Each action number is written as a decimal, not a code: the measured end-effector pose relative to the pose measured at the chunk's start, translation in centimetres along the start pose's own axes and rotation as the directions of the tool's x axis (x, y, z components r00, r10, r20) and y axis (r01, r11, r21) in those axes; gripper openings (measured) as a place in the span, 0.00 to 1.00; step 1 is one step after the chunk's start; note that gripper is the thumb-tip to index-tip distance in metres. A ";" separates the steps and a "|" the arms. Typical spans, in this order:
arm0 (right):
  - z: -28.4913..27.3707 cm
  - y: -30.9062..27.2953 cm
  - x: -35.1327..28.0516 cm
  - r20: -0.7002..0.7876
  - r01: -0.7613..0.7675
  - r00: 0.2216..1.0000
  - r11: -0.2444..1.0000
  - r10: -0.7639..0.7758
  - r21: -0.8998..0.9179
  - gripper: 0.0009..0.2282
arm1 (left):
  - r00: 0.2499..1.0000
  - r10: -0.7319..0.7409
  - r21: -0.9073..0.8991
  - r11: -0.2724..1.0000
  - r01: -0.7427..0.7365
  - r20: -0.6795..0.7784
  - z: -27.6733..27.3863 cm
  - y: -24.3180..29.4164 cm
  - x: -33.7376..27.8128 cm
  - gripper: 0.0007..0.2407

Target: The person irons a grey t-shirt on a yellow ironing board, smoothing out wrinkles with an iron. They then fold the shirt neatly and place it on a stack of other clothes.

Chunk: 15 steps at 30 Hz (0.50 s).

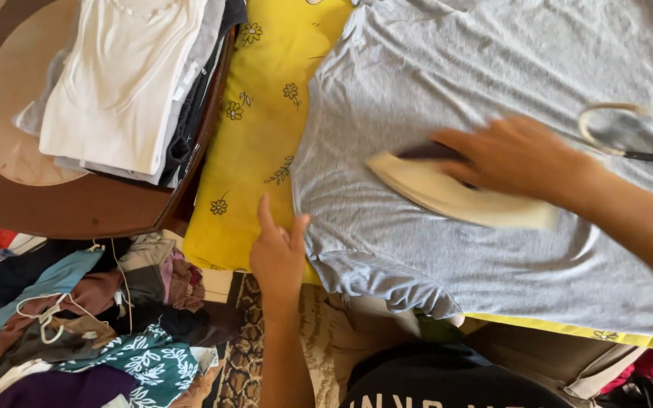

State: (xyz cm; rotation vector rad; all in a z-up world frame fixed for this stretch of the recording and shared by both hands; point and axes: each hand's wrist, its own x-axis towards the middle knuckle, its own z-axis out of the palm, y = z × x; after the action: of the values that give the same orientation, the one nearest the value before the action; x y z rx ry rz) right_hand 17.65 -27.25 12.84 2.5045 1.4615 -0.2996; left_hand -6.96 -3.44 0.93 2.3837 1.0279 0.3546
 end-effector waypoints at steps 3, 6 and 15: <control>4.1 4.4 -7.6 0.301 -0.171 0.927 0.968 0.221 -0.185 0.27 | 0.990 -0.088 0.024 0.996 0.086 0.110 0.3 0.6 -3.1 0.38; 10.9 6.3 -11.9 -0.150 -0.291 0.953 0.929 0.261 -0.230 0.26 | 0.977 -0.174 -0.249 0.948 0.200 0.122 -0.6 1.6 -4.7 0.34; 0.4 -9.2 4.3 -0.318 0.189 0.933 0.981 -0.165 0.046 0.17 | 0.980 -0.146 -0.707 0.707 0.006 -0.137 3.3 -2.8 -6.0 0.38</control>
State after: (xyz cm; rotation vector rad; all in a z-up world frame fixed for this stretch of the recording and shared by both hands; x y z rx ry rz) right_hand 11.70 -19.42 10.41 2.5735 1.8345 0.0187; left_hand -11.32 -7.44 -3.57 1.6209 0.8519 0.7942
